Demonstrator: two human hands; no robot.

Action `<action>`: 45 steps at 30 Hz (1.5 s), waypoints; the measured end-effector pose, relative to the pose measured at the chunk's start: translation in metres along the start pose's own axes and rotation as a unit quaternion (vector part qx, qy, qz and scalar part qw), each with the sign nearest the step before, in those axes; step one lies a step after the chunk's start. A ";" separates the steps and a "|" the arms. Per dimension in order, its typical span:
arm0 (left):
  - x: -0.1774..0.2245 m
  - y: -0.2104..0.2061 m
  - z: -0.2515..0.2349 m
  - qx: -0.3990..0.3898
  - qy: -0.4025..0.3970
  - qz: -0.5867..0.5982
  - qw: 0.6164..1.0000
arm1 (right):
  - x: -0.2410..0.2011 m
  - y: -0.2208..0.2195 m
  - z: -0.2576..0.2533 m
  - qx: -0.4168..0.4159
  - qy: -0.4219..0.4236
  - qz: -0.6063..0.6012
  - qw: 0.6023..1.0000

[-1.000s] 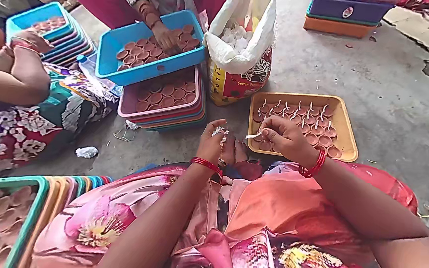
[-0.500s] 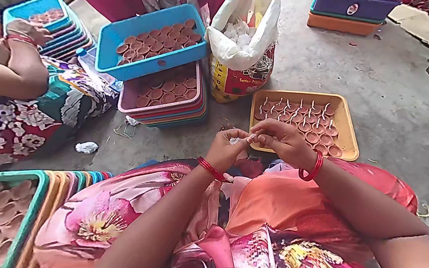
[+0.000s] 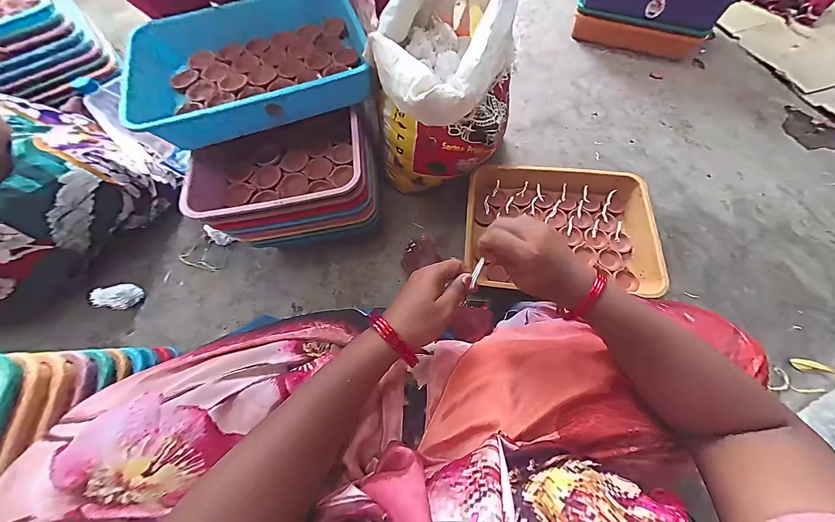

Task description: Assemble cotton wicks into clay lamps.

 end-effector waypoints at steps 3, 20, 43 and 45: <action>-0.013 0.003 -0.001 0.014 0.014 -0.007 1.000 | 0.068 0.007 0.003 -0.100 -0.113 0.016 0.988; -0.033 0.003 -0.005 0.029 0.095 0.097 0.990 | 0.229 -0.073 0.143 -0.407 -0.295 0.128 0.855; -0.009 0.005 0.002 0.079 0.059 0.260 0.960 | 0.179 -0.004 0.065 -0.091 -0.408 -0.030 0.908; -0.005 0.006 0.003 0.084 0.041 0.261 0.961 | 0.131 0.010 0.036 -0.018 -0.369 -0.132 0.920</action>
Point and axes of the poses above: each hand's wrist, its own z-axis away from the middle knuckle, its own y-axis out of the back of the hand, x = y × z, the point moved 6 cm from there along -z, towards the middle knuckle, and after that the axes turned 7 degrees about x, right-handed, at the moved point
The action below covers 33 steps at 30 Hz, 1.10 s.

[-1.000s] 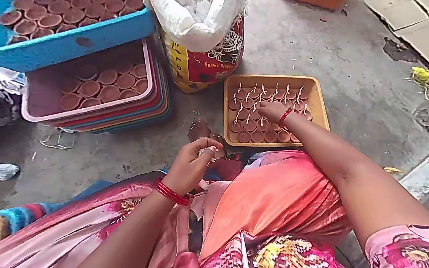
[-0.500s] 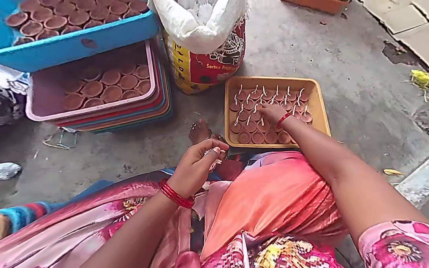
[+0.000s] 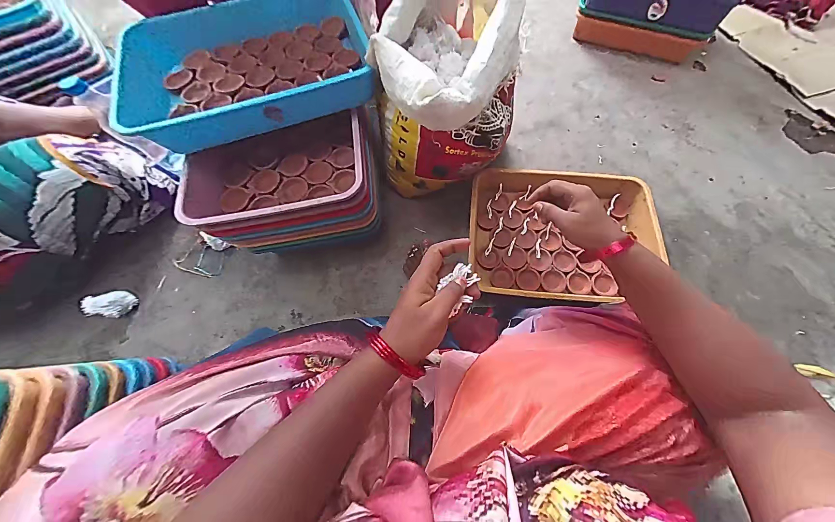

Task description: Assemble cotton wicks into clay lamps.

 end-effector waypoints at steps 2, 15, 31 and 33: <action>0.002 -0.001 0.002 -0.002 -0.020 -0.001 1.000 | -0.051 -0.008 0.021 -0.006 0.052 -0.103 0.993; 0.010 -0.008 0.008 0.011 -0.168 -0.134 0.977 | -0.111 -0.051 0.071 -0.058 0.076 -0.207 0.974; 0.009 -0.014 0.008 0.011 -0.173 -0.159 0.972 | -0.115 -0.051 0.076 0.007 0.247 -0.077 0.966; 0.009 -0.013 0.007 0.013 -0.170 -0.157 0.973 | -0.116 -0.052 0.076 0.008 0.253 -0.047 0.966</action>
Point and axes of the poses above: each hand's wrist, its own z-axis away from the middle knuckle, its own y-axis out of the back of the hand, x = y × z, the point moved 6 cm from there along -z, towards the middle knuckle, and after that the axes turned 7 degrees about x, right-handed, at the moved point
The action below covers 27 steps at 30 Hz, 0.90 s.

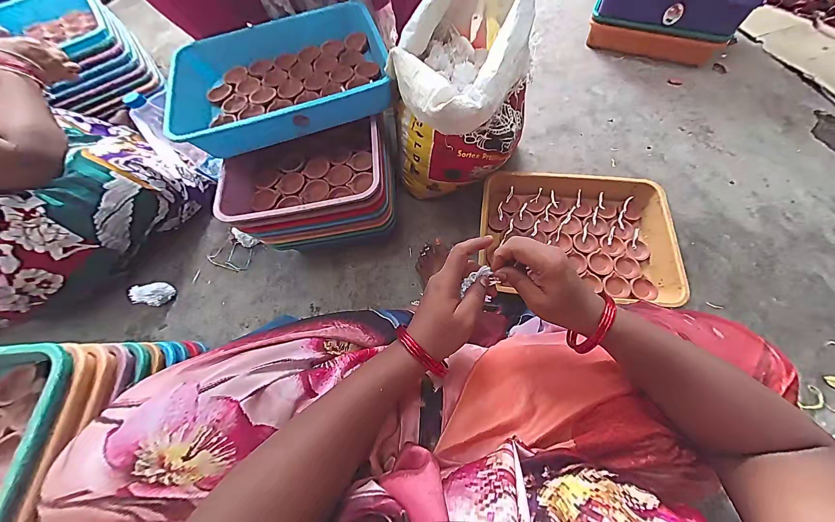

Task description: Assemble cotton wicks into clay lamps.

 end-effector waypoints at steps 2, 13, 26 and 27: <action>-0.001 0.001 -0.001 0.002 -0.005 -0.003 1.000 | 0.000 0.000 0.000 0.001 0.006 0.025 1.000; -0.005 0.004 -0.002 0.006 0.082 0.031 0.996 | 0.003 0.001 -0.001 -0.024 -0.046 0.002 0.999; -0.012 0.005 -0.001 0.012 0.173 0.143 0.974 | 0.007 0.008 -0.002 0.014 -0.039 -0.077 0.996; -0.011 0.004 -0.002 0.011 0.169 0.144 0.975 | 0.005 0.008 -0.002 0.015 -0.034 -0.064 0.997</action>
Point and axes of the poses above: each hand's wrist, its own z-axis away from the middle knuckle, its own y-axis out of the back of the hand, x = y × z, the point moved 6 cm from there along -z, towards the middle knuckle, and after that the axes turned 7 degrees about x, right-handed, at the moved point
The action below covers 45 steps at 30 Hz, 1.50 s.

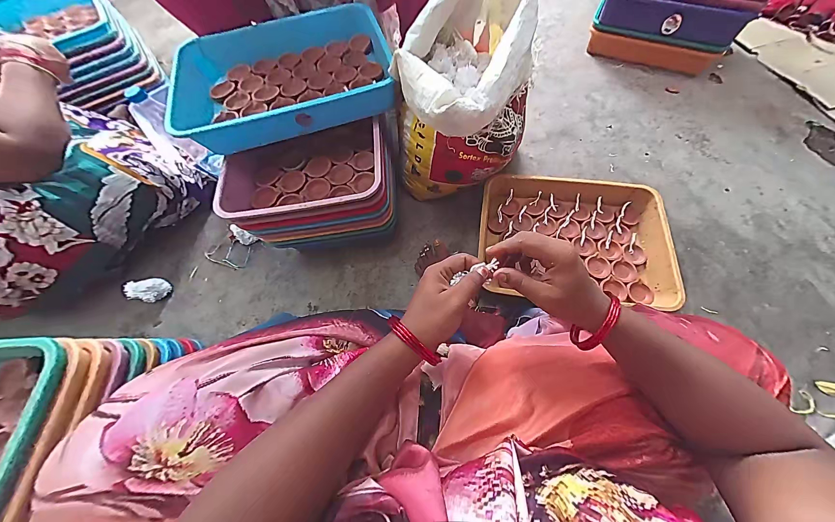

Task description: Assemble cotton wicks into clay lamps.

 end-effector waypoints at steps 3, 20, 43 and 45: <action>0.001 -0.001 0.000 -0.001 -0.015 -0.012 1.000 | 0.000 -0.001 0.000 0.008 0.012 0.008 1.000; -0.020 0.025 -0.014 0.115 0.076 -0.049 0.989 | 0.014 0.013 -0.003 -0.039 0.042 0.173 0.983; -0.007 0.006 -0.004 -0.028 0.056 0.103 0.993 | 0.001 0.004 -0.003 -0.042 0.031 -0.025 0.998; -0.008 0.006 -0.004 -0.027 0.056 0.107 0.992 | 0.001 0.004 -0.003 -0.044 0.031 -0.023 0.998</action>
Point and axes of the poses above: each hand's wrist, its own z-axis away from the middle knuckle, its own y-axis out of the back of the hand, x = y × z, the point moved 6 cm from there along -z, towards the middle knuckle, and after that the axes turned 7 degrees about x, right-handed, at the moved point
